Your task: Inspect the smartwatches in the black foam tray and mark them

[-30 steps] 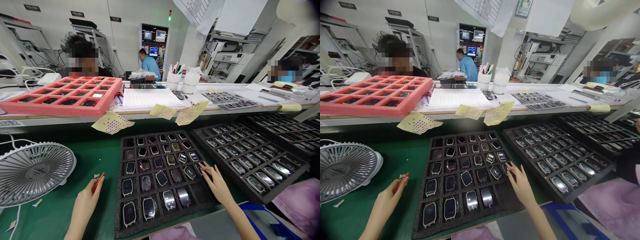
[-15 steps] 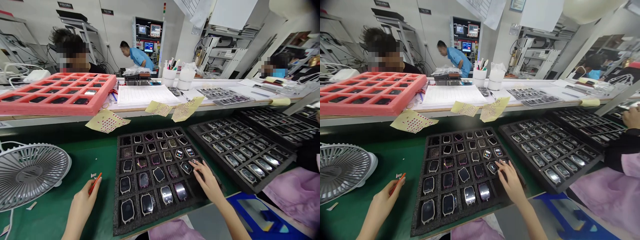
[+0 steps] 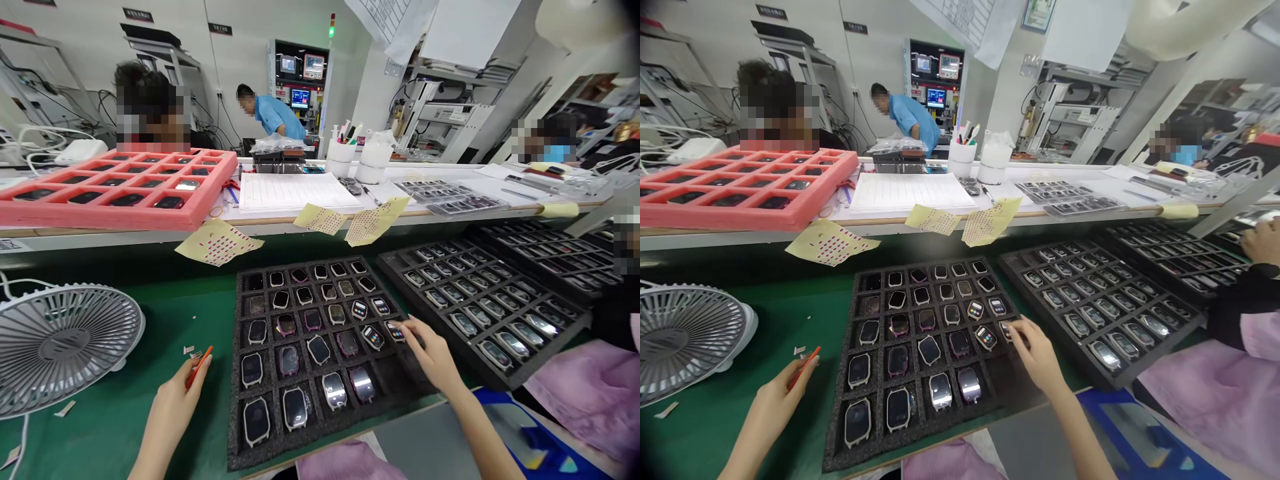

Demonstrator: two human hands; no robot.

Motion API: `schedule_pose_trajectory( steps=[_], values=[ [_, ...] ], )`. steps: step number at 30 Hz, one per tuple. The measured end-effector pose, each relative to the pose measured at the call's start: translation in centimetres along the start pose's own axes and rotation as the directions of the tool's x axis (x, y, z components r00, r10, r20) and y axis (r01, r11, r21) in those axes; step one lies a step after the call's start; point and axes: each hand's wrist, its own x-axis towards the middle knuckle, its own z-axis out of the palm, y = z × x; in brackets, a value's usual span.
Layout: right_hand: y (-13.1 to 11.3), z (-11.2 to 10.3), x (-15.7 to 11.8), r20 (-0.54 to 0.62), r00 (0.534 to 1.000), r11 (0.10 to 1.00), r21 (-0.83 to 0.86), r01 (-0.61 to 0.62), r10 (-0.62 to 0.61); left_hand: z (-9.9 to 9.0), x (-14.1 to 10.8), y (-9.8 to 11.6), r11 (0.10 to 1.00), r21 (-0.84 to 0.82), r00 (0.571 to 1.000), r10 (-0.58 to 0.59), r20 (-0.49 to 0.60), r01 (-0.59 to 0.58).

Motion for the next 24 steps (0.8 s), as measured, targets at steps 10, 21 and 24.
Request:
schedule_pose_trajectory(
  steps=[10,21,24],
  values=[
    [1.4,5.9,16.6,0.071,0.985,0.973,-0.181,-0.142,0.157,0.0,-1.6,0.6,0.996,-0.057,0.998,0.062,0.0,-0.062],
    [-0.2,8.0,19.6,0.037,0.956,0.953,0.069,-0.294,0.292,-0.3,-3.1,1.6,0.974,-0.168,0.989,0.149,-0.021,-0.15],
    [-2.0,7.6,18.0,0.035,0.959,0.917,0.285,-0.278,0.28,0.0,-3.2,2.9,0.937,-0.262,0.972,0.234,-0.024,-0.231]
  ],
)
